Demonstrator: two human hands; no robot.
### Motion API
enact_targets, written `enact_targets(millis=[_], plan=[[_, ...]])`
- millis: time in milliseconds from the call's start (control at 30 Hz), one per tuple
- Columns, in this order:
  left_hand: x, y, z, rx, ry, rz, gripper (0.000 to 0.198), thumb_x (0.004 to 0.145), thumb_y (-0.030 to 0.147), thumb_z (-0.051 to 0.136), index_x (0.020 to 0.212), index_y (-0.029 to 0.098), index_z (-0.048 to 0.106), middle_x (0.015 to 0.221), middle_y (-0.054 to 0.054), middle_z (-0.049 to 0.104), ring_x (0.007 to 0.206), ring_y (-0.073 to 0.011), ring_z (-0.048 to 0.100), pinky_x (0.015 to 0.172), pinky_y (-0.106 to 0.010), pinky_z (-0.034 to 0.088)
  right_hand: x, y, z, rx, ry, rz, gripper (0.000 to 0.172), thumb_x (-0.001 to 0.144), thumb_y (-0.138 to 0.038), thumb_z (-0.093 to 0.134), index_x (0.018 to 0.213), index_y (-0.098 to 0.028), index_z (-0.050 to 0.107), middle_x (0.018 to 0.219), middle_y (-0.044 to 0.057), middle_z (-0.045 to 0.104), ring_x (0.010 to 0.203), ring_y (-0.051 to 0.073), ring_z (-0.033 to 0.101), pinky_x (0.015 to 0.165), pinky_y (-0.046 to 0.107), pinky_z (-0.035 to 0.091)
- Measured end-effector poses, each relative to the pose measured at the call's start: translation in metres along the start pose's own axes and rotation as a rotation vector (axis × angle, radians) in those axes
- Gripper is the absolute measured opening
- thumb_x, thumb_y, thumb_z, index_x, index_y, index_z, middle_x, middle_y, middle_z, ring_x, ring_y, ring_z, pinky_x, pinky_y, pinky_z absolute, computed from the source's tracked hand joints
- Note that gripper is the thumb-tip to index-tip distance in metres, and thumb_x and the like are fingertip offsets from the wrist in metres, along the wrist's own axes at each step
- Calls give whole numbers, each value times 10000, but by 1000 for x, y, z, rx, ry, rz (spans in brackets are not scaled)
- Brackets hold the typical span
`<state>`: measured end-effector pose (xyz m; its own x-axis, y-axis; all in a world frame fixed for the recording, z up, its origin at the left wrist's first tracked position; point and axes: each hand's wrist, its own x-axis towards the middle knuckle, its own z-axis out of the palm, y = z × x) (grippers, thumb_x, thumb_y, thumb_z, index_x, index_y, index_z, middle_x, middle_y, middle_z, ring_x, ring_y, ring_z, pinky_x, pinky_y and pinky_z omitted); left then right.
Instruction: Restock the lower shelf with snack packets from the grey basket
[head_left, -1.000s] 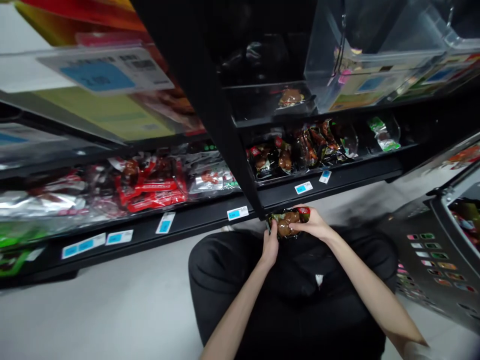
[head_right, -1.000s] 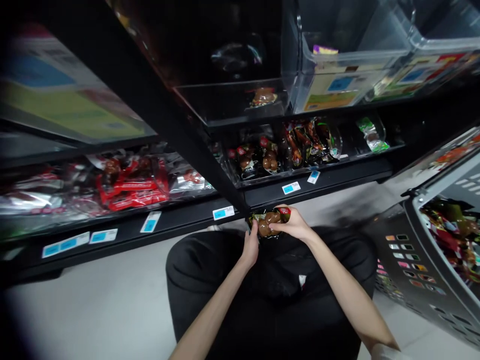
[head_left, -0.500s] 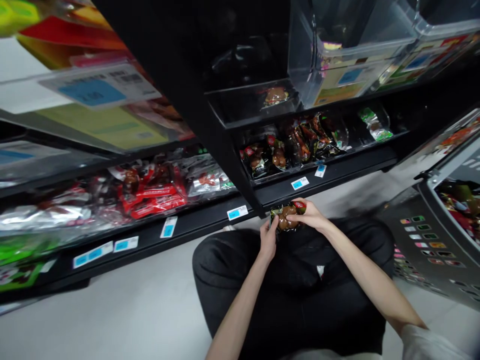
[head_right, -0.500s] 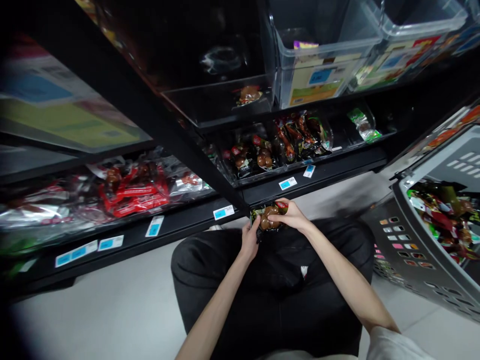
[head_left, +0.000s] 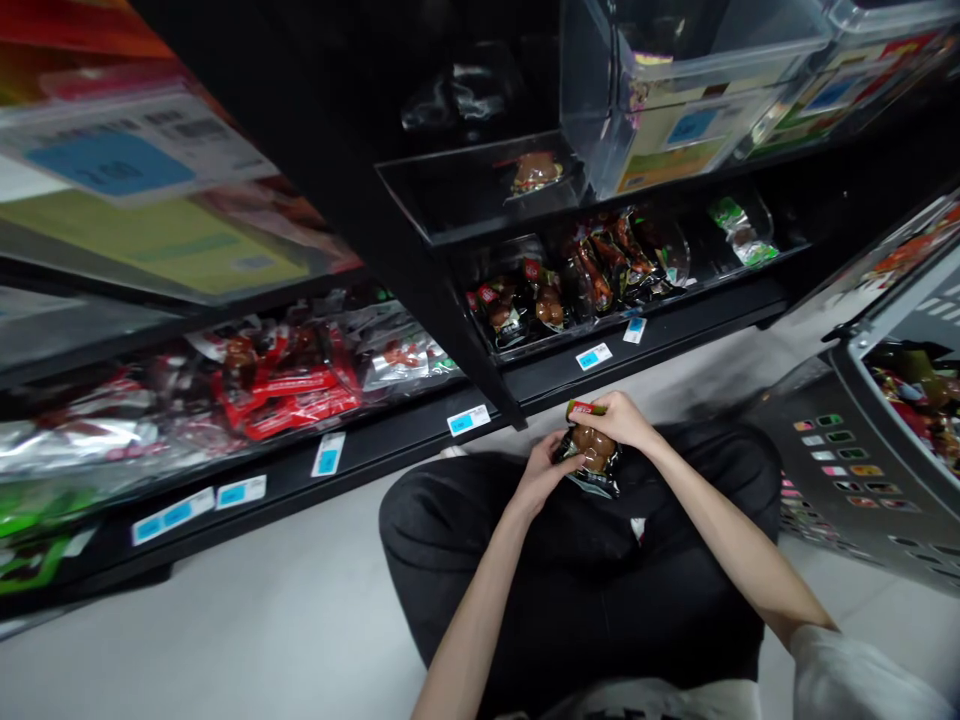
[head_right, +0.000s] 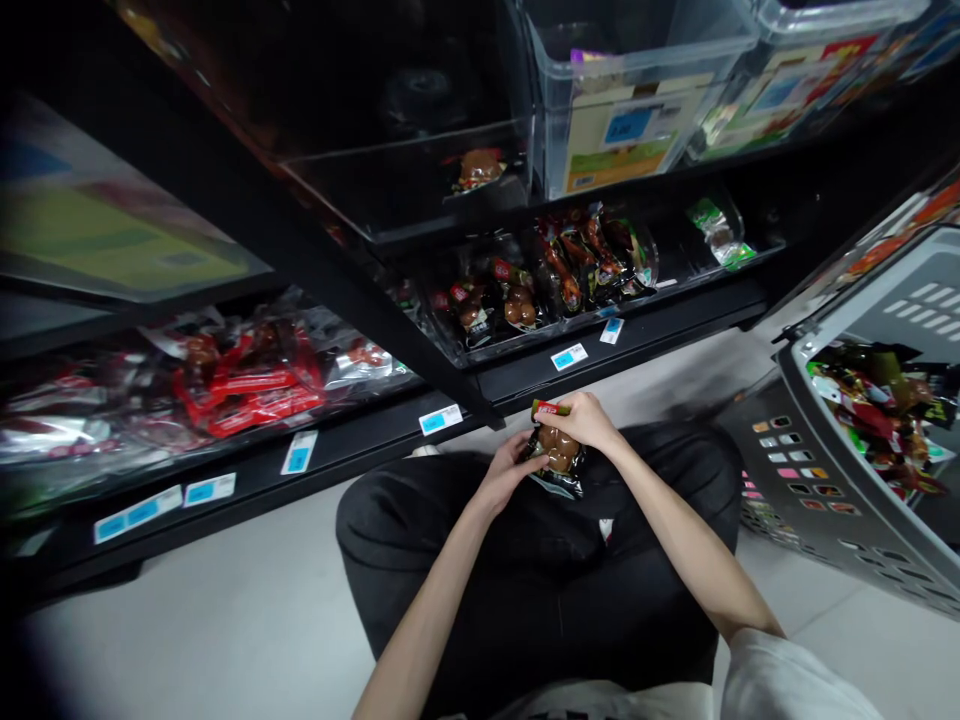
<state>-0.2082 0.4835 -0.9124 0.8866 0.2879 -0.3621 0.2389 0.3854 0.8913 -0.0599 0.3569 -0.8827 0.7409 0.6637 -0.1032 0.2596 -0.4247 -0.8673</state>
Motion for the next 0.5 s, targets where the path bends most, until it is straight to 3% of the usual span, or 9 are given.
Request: enact_targets(millis=[133,267,500], plan=[[0,-2,0,129,-47,35,537,600,275,918,1083,165,710,1106,-94,752,1113,-284,674,1069,-435,460,-4,-2,0,-87,-117,-79,565,760,-640,691,497,-149,593,447,-37,408,503,91,353,486,251,213],[0,-5,-1,205,-84,54,526,676,355,876,1127,149,698,1110,-119,745,1064,-301,683,964,-430,525,-5,-4,7,-85,-189,-136,596,840,-640,605,508,-145,587,470,-32,402,520,92,354,506,246,222],[1,-14,-7,306,-91,36,567,594,338,918,1093,160,717,1056,-110,757,1033,-322,693,935,-432,544,-8,-9,12,-174,-251,-130,590,924,-579,541,518,-152,563,469,-42,368,532,88,339,545,252,237]])
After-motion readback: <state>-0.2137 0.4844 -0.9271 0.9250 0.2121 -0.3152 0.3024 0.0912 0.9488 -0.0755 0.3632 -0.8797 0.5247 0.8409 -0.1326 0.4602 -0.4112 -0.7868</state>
